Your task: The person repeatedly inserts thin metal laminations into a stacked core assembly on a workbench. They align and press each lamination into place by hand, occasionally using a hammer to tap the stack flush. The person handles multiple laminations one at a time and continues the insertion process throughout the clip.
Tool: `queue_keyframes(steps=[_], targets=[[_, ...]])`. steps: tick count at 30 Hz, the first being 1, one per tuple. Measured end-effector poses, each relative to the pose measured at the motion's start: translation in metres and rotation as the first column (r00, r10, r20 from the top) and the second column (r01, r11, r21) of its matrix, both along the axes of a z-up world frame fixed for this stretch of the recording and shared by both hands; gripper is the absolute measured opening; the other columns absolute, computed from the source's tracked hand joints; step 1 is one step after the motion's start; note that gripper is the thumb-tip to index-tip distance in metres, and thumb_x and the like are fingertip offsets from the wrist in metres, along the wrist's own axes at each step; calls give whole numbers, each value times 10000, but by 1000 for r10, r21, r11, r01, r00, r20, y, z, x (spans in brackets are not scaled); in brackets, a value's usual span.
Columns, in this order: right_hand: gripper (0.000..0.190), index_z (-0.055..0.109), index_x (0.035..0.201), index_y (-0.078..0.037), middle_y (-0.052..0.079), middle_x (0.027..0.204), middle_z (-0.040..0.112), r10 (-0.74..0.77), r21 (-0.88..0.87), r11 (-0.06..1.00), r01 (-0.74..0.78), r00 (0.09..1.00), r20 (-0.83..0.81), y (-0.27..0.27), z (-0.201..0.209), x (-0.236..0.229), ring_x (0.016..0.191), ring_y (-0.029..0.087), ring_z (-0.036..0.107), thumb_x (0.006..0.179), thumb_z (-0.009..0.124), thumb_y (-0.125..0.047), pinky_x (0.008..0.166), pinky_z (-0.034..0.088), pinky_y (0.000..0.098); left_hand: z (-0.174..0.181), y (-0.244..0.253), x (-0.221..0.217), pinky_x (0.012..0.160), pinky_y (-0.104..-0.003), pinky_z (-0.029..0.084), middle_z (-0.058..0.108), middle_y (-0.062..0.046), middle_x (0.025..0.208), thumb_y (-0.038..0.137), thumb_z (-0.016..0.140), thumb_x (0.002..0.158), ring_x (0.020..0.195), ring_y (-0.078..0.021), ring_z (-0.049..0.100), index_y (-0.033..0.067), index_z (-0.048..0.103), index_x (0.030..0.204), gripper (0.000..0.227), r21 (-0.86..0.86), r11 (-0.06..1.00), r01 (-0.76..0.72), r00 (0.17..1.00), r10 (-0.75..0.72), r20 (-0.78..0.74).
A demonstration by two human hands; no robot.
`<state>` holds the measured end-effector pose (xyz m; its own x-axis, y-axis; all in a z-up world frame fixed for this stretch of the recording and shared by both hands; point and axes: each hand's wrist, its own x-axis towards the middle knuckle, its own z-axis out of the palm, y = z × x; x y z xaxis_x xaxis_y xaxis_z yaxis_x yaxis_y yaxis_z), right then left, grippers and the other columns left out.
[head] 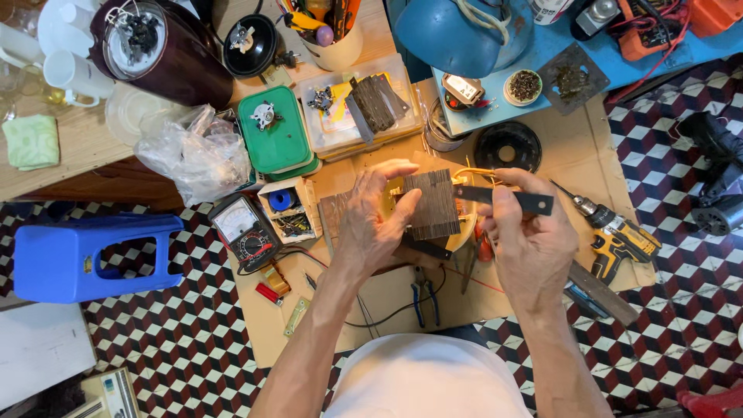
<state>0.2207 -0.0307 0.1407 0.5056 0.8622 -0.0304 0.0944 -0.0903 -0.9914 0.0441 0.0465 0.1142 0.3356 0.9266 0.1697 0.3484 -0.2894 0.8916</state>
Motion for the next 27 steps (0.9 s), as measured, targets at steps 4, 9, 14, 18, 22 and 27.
queue_keyframes(steps=[4,9,14,18,22,27], targets=[[187,652,1201,3,84,938,754,29,-21,999,-25,974,226,14,-9,-8,824,110,729,1056,620,-111,710,578,244,-18,18,5,1009,-386,523,689,-121,1259,184,726,968,1181,-267,671,79,612,1306,372,-74,995,72,997,-74,-29],[152,630,1208,-16,98,963,759,63,29,996,-87,884,463,13,-17,-13,887,147,757,1072,610,-80,766,598,291,-31,19,11,868,-301,595,714,-70,1136,216,716,945,1019,-147,703,79,637,1246,340,-360,927,110,993,-84,86],[152,622,1194,-18,101,961,761,72,-4,997,-78,903,423,11,-25,-18,845,153,759,1055,602,-75,712,602,284,-38,19,12,867,-287,582,702,-56,1090,210,720,955,979,-112,671,73,651,1220,306,-404,907,117,987,-63,145],[142,616,1185,-18,106,944,752,61,9,997,-73,888,456,9,-29,-20,838,163,753,1053,615,-71,721,592,297,-41,21,12,902,-289,567,707,-65,1122,213,721,951,1013,-112,664,78,646,1220,310,-441,890,112,988,-52,145],[150,608,1198,-30,99,945,752,58,6,998,-69,888,456,7,-31,-20,842,166,760,1054,615,-70,730,595,300,-44,20,12,950,-299,546,649,-78,1301,222,733,942,1079,-126,676,76,634,1217,326,-377,921,100,991,-58,122],[170,610,1204,-36,121,962,739,61,3,997,-72,868,492,8,-33,-21,830,198,746,1037,630,-61,740,586,326,-44,19,12,937,-302,560,703,-132,1253,250,731,931,1051,-144,679,92,644,1212,334,-453,888,76,994,-35,99]])
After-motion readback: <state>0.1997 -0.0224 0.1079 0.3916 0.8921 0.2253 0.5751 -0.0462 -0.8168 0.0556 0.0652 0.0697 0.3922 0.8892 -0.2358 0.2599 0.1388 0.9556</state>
